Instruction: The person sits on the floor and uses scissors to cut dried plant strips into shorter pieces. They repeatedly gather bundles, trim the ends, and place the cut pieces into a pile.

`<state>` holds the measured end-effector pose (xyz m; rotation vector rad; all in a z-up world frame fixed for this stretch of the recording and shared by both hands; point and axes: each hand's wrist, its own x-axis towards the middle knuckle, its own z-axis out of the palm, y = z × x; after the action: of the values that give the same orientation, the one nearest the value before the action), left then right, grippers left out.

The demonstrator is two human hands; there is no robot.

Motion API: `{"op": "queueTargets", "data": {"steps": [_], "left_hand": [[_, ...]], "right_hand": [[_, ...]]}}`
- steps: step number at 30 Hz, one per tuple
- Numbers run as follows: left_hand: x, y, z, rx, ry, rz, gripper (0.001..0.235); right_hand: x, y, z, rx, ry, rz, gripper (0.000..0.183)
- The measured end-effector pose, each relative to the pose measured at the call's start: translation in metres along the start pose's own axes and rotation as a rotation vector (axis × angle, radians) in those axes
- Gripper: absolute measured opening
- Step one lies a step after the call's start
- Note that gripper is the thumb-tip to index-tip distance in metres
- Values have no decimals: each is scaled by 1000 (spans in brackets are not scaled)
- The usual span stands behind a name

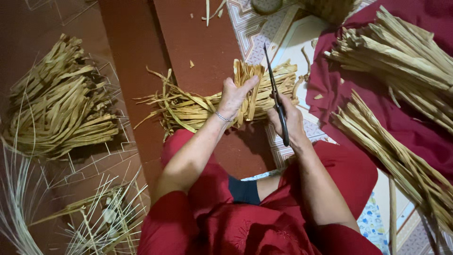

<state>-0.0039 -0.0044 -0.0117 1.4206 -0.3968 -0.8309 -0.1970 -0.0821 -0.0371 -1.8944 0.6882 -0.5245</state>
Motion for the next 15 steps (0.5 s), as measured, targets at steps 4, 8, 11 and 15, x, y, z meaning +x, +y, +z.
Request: {"op": "queueTargets", "data": {"steps": [4,8,11,15], "left_hand": [[-1,3,-3,6,5,29,24],[-1,5,-4,4,-13,0,23],[-1,4,-2,13,0,2,22],[-3,5,-3,71,-15,2,23]], "right_hand": [[-4,-15,-4,-83,-27,-50,59],[-3,-28,-10,-121,-40,-72,59],[-4,-31,-11,-120,-40,-56,54],[-7,-22,-6,-204,-26,-65,50]]}}
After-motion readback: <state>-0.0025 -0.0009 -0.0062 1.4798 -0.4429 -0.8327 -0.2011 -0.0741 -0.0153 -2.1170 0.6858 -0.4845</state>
